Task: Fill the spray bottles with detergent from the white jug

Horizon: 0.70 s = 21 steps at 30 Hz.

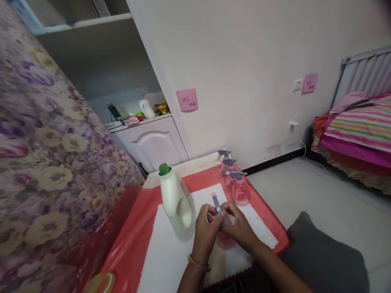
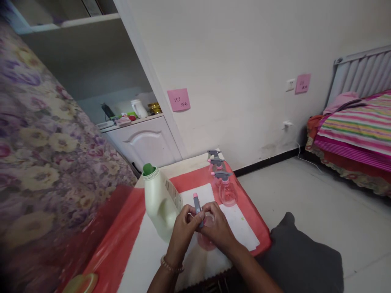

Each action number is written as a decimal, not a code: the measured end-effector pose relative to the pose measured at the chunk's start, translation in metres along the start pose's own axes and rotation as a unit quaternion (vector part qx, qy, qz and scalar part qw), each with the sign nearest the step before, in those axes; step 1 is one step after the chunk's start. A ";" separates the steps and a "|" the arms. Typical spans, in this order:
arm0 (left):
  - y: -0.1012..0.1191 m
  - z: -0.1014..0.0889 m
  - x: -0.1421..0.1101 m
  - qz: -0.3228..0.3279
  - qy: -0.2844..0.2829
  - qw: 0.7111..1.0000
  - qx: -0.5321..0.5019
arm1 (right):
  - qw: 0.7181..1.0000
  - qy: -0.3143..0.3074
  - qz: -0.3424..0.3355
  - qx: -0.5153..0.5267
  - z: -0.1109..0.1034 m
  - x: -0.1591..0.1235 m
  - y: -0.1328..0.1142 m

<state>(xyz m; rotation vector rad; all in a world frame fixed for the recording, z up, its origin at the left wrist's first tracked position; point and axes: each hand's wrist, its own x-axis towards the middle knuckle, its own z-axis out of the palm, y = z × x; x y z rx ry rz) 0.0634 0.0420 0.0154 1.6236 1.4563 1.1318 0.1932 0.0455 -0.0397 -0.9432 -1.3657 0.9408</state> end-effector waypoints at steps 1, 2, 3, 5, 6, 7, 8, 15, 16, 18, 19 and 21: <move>0.000 0.000 0.000 -0.001 -0.001 1.000 0.001 | 0.999 -0.035 -0.013 0.009 -0.002 0.000 -0.002; 0.001 0.000 -0.001 -0.002 -0.001 1.000 0.002 | 0.997 -0.068 -0.026 0.019 -0.003 0.001 -0.003; 0.001 0.000 -0.001 -0.002 0.001 1.000 0.002 | 0.995 -0.087 -0.035 0.027 -0.004 0.001 -0.004; 0.001 0.000 -0.001 -0.002 0.003 1.000 0.001 | 0.997 -0.064 -0.033 0.031 -0.004 0.001 -0.003; 0.001 0.000 -0.001 -0.002 0.002 1.000 0.000 | 0.999 -0.031 -0.024 0.026 -0.003 0.001 -0.002; 0.001 0.000 -0.001 -0.002 0.000 1.000 -0.001 | 1.000 0.001 -0.015 0.019 -0.002 0.000 -0.001; 0.002 0.000 -0.001 -0.002 -0.002 1.000 -0.002 | 1.000 0.019 -0.008 0.014 -0.002 0.000 0.000; 0.009 0.001 -0.004 -0.019 -0.007 1.000 -0.014 | 0.996 -0.077 -0.018 0.028 -0.009 0.001 -0.002; 0.009 0.002 -0.005 -0.022 -0.006 1.000 -0.014 | 0.999 -0.046 -0.004 0.020 -0.008 0.001 -0.001; 0.009 0.002 -0.005 -0.025 -0.001 1.000 -0.012 | 1.000 -0.008 0.018 0.010 -0.006 -0.001 0.001; 0.007 0.002 -0.006 -0.024 0.002 1.000 -0.011 | 1.000 -0.011 0.019 0.010 -0.006 -0.002 0.002; 0.005 0.003 -0.007 -0.021 0.007 1.000 -0.007 | 0.998 -0.058 0.000 0.016 -0.007 -0.003 0.003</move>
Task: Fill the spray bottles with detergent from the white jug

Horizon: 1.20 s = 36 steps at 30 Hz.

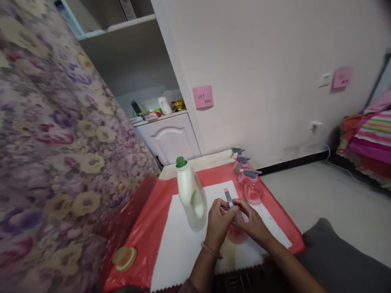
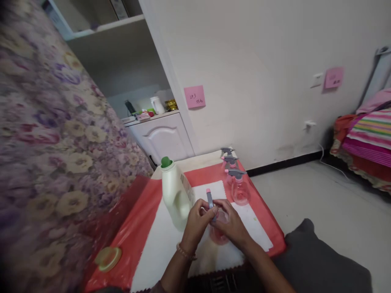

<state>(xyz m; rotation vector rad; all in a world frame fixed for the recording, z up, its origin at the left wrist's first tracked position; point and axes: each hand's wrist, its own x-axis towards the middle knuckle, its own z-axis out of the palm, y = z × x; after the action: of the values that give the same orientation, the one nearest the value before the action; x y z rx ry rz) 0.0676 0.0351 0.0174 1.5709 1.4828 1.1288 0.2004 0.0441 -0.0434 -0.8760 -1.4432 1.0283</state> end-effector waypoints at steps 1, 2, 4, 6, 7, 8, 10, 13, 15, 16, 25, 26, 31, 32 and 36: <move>-0.002 0.000 0.000 0.001 0.003 1.000 0.002 | 1.000 -0.026 -0.010 0.001 -0.001 0.000 0.000; -0.003 0.001 -0.001 0.002 0.005 1.000 0.004 | 0.999 -0.042 -0.014 -0.002 -0.002 -0.001 0.001; -0.005 0.003 -0.001 -0.001 0.009 1.000 0.006 | 1.000 -0.027 -0.007 -0.011 -0.002 -0.002 0.003; -0.005 0.004 -0.002 -0.005 0.015 1.000 0.005 | 1.000 0.018 0.012 -0.016 0.000 -0.004 0.004; -0.005 0.005 -0.003 -0.006 0.018 1.000 0.005 | 0.999 0.032 0.020 -0.016 0.001 -0.005 0.005; -0.005 0.005 -0.003 -0.007 0.022 1.000 0.006 | 0.999 0.031 0.024 -0.016 0.002 -0.006 0.005; -0.005 0.005 -0.005 -0.008 0.024 1.000 0.010 | 1.000 -0.006 0.020 -0.019 0.002 -0.007 0.003; -0.004 0.005 -0.006 -0.007 0.021 1.000 0.014 | 0.999 -0.042 -0.003 -0.029 0.000 -0.008 0.000; -0.004 0.004 -0.006 -0.004 0.020 1.000 0.017 | 0.999 -0.014 -0.003 -0.037 0.001 -0.008 0.000; -0.004 0.004 -0.006 -0.003 0.020 1.000 0.018 | 0.999 0.006 0.001 -0.037 0.002 -0.008 0.001; 0.000 0.003 -0.004 0.001 0.025 1.000 0.019 | 0.999 -0.025 -0.018 -0.023 -0.002 -0.007 0.004; 0.000 0.003 -0.003 0.002 0.024 1.000 0.018 | 0.999 -0.018 -0.024 -0.023 -0.001 -0.007 0.002; -0.004 0.001 0.000 0.011 0.011 1.000 0.007 | 0.999 0.039 -0.009 -0.010 0.006 -0.006 0.001; -0.005 0.001 0.000 0.014 0.008 1.000 0.005 | 0.999 0.037 -0.003 -0.010 0.007 -0.006 0.003; -0.008 0.001 -0.001 0.024 -0.006 1.000 -0.003 | 1.000 0.019 0.003 -0.018 0.002 -0.010 0.014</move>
<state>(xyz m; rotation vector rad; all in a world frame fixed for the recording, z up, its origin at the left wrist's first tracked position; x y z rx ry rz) 0.0652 0.0352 0.0101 1.6126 1.4398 1.1484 0.1988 0.0396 -0.0595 -0.9217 -1.4321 0.9883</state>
